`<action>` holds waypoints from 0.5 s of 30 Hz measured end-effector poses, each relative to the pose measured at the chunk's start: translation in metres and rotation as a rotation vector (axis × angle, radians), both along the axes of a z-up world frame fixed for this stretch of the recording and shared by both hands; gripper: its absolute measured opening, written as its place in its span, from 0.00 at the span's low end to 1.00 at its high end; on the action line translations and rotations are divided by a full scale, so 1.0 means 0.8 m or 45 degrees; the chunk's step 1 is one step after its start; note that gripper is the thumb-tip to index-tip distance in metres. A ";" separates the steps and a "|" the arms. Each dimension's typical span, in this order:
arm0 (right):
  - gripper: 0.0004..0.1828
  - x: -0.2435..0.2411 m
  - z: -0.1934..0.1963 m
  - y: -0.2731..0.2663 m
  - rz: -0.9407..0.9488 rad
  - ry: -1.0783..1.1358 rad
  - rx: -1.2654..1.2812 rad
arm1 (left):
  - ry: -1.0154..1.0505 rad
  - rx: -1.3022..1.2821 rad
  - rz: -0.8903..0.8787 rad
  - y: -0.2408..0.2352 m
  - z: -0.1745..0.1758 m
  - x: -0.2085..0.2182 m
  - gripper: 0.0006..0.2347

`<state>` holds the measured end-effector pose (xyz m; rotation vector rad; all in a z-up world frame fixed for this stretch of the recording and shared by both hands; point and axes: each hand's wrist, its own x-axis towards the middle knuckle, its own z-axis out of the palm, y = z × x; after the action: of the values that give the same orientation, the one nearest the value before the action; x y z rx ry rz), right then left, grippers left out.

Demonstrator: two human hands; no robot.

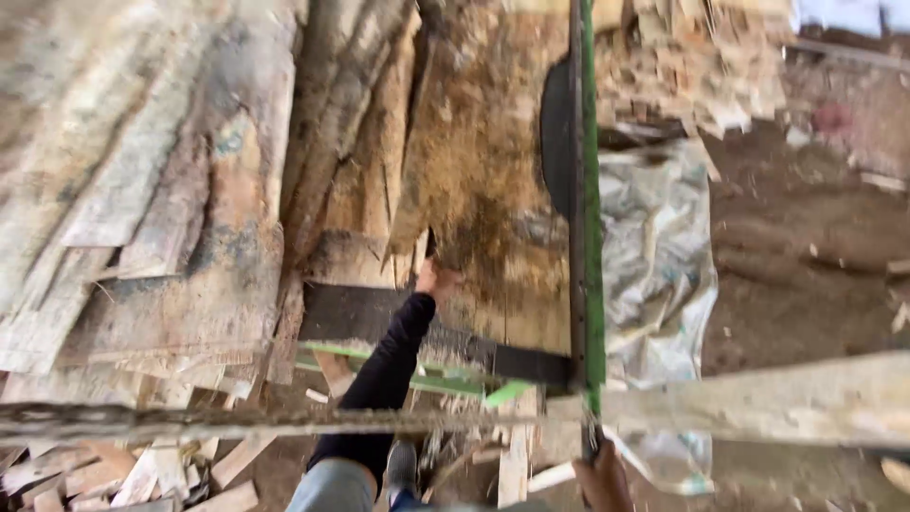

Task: Trimming thin wood sheets using a manual industrial guillotine cutter.

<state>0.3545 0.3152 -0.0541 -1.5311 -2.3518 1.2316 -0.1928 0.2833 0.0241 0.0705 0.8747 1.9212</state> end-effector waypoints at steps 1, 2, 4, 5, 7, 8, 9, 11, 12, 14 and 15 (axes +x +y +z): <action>0.36 -0.002 -0.017 0.024 0.055 0.101 0.221 | 0.341 -0.285 -0.077 -0.002 0.034 0.004 0.40; 0.38 0.018 -0.037 0.020 0.088 0.179 0.416 | 0.659 -0.600 -0.180 -0.017 0.055 0.029 0.46; 0.36 0.009 0.079 0.018 -0.150 0.175 0.024 | 0.121 -0.212 -0.148 -0.017 -0.028 0.010 0.34; 0.35 0.008 0.140 0.016 -0.382 0.172 -0.373 | -0.421 0.177 -0.109 -0.016 -0.069 0.003 0.31; 0.34 0.005 0.214 0.029 -0.388 0.206 -0.391 | -0.277 0.075 -0.092 -0.047 0.001 0.047 0.30; 0.33 0.010 0.251 0.031 -0.392 0.218 -0.420 | -0.152 -0.039 -0.064 -0.068 0.033 0.075 0.29; 0.33 0.009 0.269 0.038 -0.398 0.226 -0.418 | -0.145 -0.037 -0.072 -0.082 0.049 0.091 0.29; 0.34 0.006 0.307 0.057 -0.436 0.272 -0.599 | -1.677 -0.069 -0.174 -0.109 0.081 0.123 0.45; 0.34 0.010 0.303 0.058 -0.440 0.277 -0.594 | -1.674 -0.067 -0.181 -0.133 0.035 0.149 0.45; 0.33 0.016 0.293 0.063 -0.423 0.256 -0.629 | -0.243 -0.084 -0.024 -0.181 -0.057 0.199 0.38; 0.33 0.017 0.281 0.064 -0.418 0.258 -0.625 | -0.241 -0.079 -0.020 -0.205 -0.073 0.228 0.38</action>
<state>0.3681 0.3668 0.1705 -1.7225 -1.6626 1.8519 -0.0107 0.1192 -0.0345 -0.1387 0.8030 1.8505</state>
